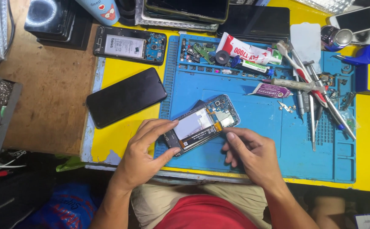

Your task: The person handles a smartphone battery and places it into a disassembled phone chassis. They then use a small metal tool to pry and separate the back cover from the phone body.

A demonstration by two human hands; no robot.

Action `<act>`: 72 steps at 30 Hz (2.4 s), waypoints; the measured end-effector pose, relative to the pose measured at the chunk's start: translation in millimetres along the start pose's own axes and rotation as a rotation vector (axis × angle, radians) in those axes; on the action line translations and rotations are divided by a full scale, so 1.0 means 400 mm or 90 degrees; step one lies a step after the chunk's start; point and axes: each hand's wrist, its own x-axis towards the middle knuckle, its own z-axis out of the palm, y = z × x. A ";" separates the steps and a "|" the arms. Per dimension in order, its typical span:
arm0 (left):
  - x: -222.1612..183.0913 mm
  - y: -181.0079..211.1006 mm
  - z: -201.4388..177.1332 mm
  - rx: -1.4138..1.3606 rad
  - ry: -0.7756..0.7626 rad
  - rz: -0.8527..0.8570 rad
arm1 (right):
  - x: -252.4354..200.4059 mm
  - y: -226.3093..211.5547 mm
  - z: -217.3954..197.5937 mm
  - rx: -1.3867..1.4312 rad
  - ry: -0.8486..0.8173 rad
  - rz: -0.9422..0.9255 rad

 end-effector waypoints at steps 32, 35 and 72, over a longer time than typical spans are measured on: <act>0.104 0.103 0.117 0.664 -0.131 0.014 | -0.031 0.056 -0.034 0.122 0.025 -0.092; 0.076 0.090 0.104 0.646 -0.074 0.023 | -0.038 0.048 -0.025 0.118 0.037 -0.084; -0.079 -0.063 -0.374 0.681 0.215 -0.384 | -0.015 0.085 -0.039 0.112 0.019 -0.102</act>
